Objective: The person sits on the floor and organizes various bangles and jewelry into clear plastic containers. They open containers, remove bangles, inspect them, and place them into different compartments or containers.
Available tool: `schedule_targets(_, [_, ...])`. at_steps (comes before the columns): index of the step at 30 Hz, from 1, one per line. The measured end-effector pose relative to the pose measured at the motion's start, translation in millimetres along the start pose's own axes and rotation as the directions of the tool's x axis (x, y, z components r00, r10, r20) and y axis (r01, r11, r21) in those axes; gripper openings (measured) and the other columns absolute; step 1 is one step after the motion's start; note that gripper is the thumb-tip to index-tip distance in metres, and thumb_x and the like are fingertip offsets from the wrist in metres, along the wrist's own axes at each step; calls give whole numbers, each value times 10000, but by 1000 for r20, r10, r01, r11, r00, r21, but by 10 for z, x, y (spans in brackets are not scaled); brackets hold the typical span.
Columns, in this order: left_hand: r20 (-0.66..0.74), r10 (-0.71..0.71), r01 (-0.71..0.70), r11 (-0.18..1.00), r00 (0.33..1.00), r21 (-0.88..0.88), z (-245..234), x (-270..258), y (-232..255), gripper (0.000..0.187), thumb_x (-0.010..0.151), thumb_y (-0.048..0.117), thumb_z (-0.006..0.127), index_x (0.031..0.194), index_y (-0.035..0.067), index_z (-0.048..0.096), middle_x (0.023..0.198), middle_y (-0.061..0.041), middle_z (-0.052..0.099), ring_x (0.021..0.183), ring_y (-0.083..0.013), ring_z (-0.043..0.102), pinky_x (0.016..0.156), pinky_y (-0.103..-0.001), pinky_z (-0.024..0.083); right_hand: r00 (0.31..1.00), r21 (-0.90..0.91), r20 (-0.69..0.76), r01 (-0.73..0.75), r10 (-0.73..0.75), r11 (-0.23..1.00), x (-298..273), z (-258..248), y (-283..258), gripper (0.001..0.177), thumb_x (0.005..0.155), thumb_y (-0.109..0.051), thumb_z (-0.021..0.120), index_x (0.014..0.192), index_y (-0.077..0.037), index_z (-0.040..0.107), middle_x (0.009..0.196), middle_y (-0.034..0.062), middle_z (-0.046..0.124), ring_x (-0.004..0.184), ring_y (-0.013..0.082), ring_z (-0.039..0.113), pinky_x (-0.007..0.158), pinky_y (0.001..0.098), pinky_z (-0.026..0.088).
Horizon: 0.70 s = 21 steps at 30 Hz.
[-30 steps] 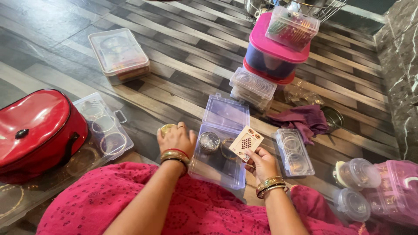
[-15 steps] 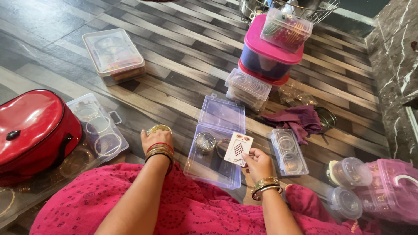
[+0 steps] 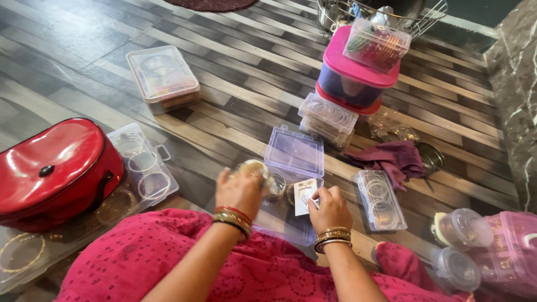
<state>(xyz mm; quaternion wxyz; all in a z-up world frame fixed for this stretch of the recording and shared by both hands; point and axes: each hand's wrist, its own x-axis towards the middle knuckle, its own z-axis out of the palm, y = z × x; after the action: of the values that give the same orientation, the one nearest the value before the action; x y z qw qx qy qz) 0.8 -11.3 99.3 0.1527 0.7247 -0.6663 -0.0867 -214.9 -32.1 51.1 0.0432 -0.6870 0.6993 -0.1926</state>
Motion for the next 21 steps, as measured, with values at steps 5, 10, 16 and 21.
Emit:
schedule_targets(5, [18, 306, -307, 950, 952, 59, 184, -299, 215, 203, 852, 118, 634, 1009, 180, 749, 1041, -62, 719, 997, -242, 704, 1136, -541, 292, 999, 70, 20, -51, 49, 996, -35, 14, 47, 211, 775, -328, 822, 889, -200, 698, 1017, 65, 604, 936, 329, 651, 751, 484, 547])
schedule_targets(10, [241, 299, -335, 934, 923, 125, 463, -347, 179, 204, 943, 111, 568, 963, 174, 761, 1028, -82, 717, 920, -251, 715, 1203, -522, 260, 998, 239, -56, 10, 4, 971, -44, 100, 201, 160, 778, -265, 816, 854, -165, 717, 970, 89, 614, 904, 308, 654, 795, 444, 544])
schedule_targets(16, [243, 244, -289, 942, 939, 171, 619, -290, 55, 201, 934, 207, 576, 1009, 133, 747, 1058, -95, 708, 1081, -245, 663, 1212, -589, 172, 998, 221, 11, 51, -55, 974, -88, 86, 98, 127, 798, -253, 795, 865, -165, 732, 902, 81, 658, 884, 290, 651, 801, 429, 530])
schedule_targets(21, [-19, 280, -273, 947, 960, 169, 631, -365, -34, 180, 869, 197, 614, 979, 168, 754, 1103, -73, 671, 1121, -268, 610, 1138, -572, 285, 890, 178, 101, 424, -445, 888, -318, 90, -140, 67, 823, -259, 736, 850, -215, 780, 894, 14, 763, 948, 246, 669, 902, 454, 472])
